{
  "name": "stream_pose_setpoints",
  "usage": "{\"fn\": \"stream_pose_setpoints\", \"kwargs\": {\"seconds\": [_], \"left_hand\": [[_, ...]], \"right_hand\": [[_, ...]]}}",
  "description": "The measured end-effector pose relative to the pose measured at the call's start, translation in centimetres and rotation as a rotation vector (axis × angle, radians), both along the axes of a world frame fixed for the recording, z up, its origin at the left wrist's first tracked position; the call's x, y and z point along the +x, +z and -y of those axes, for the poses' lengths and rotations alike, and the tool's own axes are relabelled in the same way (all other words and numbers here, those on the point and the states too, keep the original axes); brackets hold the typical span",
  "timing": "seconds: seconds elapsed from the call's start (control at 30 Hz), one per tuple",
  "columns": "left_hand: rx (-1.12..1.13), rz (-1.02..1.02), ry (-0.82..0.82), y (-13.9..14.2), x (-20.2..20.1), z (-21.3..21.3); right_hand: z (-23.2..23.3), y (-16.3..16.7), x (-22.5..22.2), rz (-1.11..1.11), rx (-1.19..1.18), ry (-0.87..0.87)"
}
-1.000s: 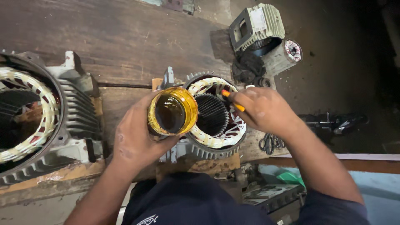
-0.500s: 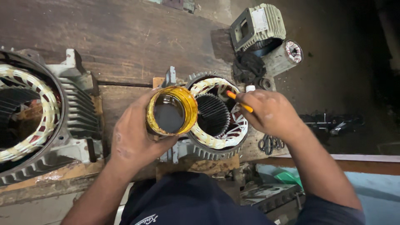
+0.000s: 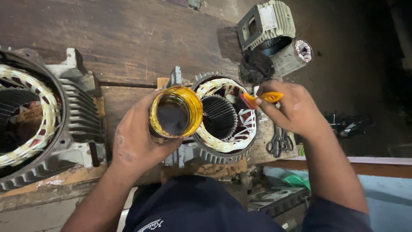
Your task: The person holds a jar of dark varnish in one hand and uses a paintbrush to brush the varnish onto the copper windings inside an electric motor stator, repeatedly dipping the brush into the jar and coating the winding slots around the stator.
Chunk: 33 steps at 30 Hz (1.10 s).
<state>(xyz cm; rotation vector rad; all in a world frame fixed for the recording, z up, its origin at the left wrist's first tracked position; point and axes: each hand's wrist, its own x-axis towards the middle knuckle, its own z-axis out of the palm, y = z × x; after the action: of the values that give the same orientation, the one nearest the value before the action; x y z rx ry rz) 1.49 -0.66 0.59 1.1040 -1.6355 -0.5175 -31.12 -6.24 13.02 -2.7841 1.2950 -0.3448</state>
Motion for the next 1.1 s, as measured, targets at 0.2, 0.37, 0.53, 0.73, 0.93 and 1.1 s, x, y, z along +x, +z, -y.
{"fn": "stream_pose_setpoints", "kwargs": {"seconds": [0.2, 0.37, 0.53, 0.73, 0.93, 1.1], "left_hand": [[0.004, 0.001, -0.008, -0.1, -0.2, 0.1], [-0.012, -0.002, -0.011, -0.1, 0.1, 0.2], [-0.008, -0.012, -0.004, -0.2, 0.1, 0.4], [0.008, -0.015, -0.024, -0.3, -0.1, 0.5], [0.004, -0.015, -0.017, -0.3, -0.1, 0.7], [-0.004, -0.005, -0.015, -0.2, 0.1, 0.5]], "right_hand": [[2.5, -1.5, 2.1, -0.203, 0.105, -0.11], [2.7, -2.7, 2.8, -0.15, -0.032, -0.015], [1.7, -2.4, 2.9, -0.362, 0.051, -0.074], [0.7, -2.6, 3.5, -0.331, -0.147, -0.04], [0.2, -2.8, 3.8, -0.404, -0.029, -0.126], [-0.4, -1.9, 3.7, -0.324, -0.161, -0.013]]}}
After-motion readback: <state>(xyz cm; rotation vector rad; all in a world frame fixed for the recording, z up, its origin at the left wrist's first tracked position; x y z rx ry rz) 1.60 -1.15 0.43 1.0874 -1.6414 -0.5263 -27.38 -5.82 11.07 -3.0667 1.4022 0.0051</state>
